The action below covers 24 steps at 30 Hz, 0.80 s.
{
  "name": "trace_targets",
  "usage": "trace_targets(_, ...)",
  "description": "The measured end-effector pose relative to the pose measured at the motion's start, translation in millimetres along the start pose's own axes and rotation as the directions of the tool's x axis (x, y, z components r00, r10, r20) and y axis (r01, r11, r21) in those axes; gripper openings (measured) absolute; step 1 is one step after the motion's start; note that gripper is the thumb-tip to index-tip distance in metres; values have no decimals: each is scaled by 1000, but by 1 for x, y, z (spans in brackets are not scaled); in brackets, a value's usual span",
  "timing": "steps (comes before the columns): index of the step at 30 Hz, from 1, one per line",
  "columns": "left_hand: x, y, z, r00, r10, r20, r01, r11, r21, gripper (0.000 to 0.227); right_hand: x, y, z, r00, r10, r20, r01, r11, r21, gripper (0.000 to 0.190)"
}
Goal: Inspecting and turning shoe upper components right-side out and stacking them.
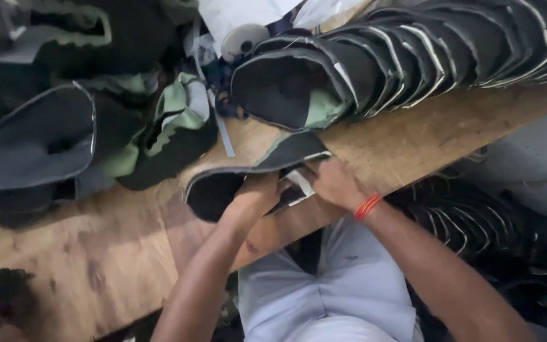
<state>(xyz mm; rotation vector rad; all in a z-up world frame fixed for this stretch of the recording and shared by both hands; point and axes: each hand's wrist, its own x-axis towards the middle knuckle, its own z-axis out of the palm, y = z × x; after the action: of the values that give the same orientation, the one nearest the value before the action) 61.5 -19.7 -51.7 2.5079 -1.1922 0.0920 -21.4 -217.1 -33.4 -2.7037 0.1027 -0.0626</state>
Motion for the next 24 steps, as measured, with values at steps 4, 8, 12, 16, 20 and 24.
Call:
trace_targets(4, 2, 29, -37, 947, -252, 198, 275, 956, -98, 39, -2, 10, -7, 970, -195, -146, 221, 956, 192, 31)
trace_targets(8, -23, 83, -103, 973, -172, 157, 205, 952, -228, 38, 4, 33, 10, 946, -278, -163, 296, 951, 95, 48)
trace_targets(12, -50, 78, -73, 999, 37, 1, -35, 955, -296, 67, 12, 31, 13, 996, -85, 15, 75, 939, 335, 38)
trace_targets(16, -47, 76, -15, 984, 61, -169, -41, 992, 119, 25, 10, 2, -18, 978, -177, -112, 210, 819, 534, 36)
trace_targets(20, -17, 62, 24, 974, -211, -82, 214, 976, 30, 23, 9, 0, -2, 994, -72, -77, 94, 938, 335, 30)
trace_targets(24, 12, 61, 38, 974, -202, -102, 216, 964, 153, 19, 0, 13, 0, 996, 71, -62, -59, 981, 186, 35)
